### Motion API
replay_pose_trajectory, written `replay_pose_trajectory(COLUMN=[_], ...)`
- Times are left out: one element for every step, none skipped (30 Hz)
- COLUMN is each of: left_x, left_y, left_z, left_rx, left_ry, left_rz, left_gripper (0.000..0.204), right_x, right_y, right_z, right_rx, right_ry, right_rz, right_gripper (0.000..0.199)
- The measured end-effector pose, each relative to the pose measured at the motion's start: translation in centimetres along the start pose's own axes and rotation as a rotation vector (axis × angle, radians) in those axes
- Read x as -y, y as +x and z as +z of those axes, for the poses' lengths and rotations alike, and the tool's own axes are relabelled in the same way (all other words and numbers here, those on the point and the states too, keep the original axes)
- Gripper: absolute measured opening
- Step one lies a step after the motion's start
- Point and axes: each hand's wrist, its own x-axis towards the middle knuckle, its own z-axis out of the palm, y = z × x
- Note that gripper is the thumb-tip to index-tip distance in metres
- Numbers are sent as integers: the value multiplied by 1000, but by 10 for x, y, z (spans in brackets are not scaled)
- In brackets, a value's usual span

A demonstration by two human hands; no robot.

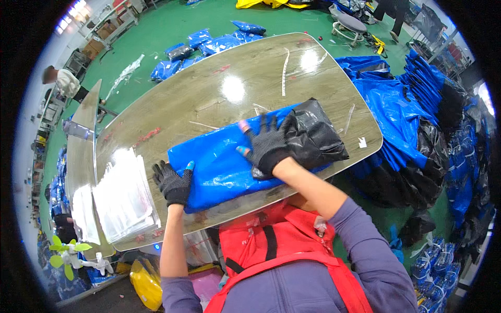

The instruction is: The person folds blue and black tarps on a table, places each folded tarp into a clear plastic bag, seals the bag, and sets it aside. The process is repeated for multiple tarps.

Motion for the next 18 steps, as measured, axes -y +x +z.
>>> replay_pose_trajectory(left_x=[12,21,28,33,38,42,45,47,48,48,46,43,38,33,26,21,15,11], left_y=[0,-2,-3,-6,-7,-10,-10,-12,-12,-11,-10,-8,-7,-4,-4,-3,-4,-6], left_z=[1,1,-1,-5,-10,-16,-23,-28,-34,-39,-43,-47,-50,-54,-57,-61,-65,-70], left_rx=[45,148,214,279,326,308,229,226,343,461,642,665,652,676,681,723,698,653], left_ry=[-313,-665,-1055,-1261,-1208,-1184,-1154,-1428,-1485,-1516,-1565,-1536,-1567,-1593,-1668,-1734,-1637,-1614], left_rz=[-79,-110,-80,-161,-132,-52,36,-17,-46,-138,-172,-143,-136,-108,-68,-15,-26,23], left_gripper=[91,90,89,72,67,62,57,51,52,52,53,56,61,65,70,68,63,59], right_x=[10,14,19,21,21,20,17,14,11,9,8,8,10,12,16,18,21,24], right_y=[2,5,7,7,8,7,6,4,2,1,1,2,3,5,7,9,10,8], right_z=[7,13,19,24,29,32,34,36,37,37,37,37,38,38,39,41,42,43], right_rx=[2,-48,-27,-89,-64,-77,-127,-142,-212,-219,-218,-134,-165,-99,-98,-78,-94,-119], right_ry=[48,-5,-17,23,-25,-23,36,38,75,98,87,48,47,27,6,-28,-84,37], right_rz=[-98,-53,-9,-28,24,12,-33,-35,-67,-82,-97,-83,-110,-107,-105,-112,-120,-104], right_gripper=[63,61,59,57,56,55,54,54,54,53,54,53,52,51,49,49,49,47])
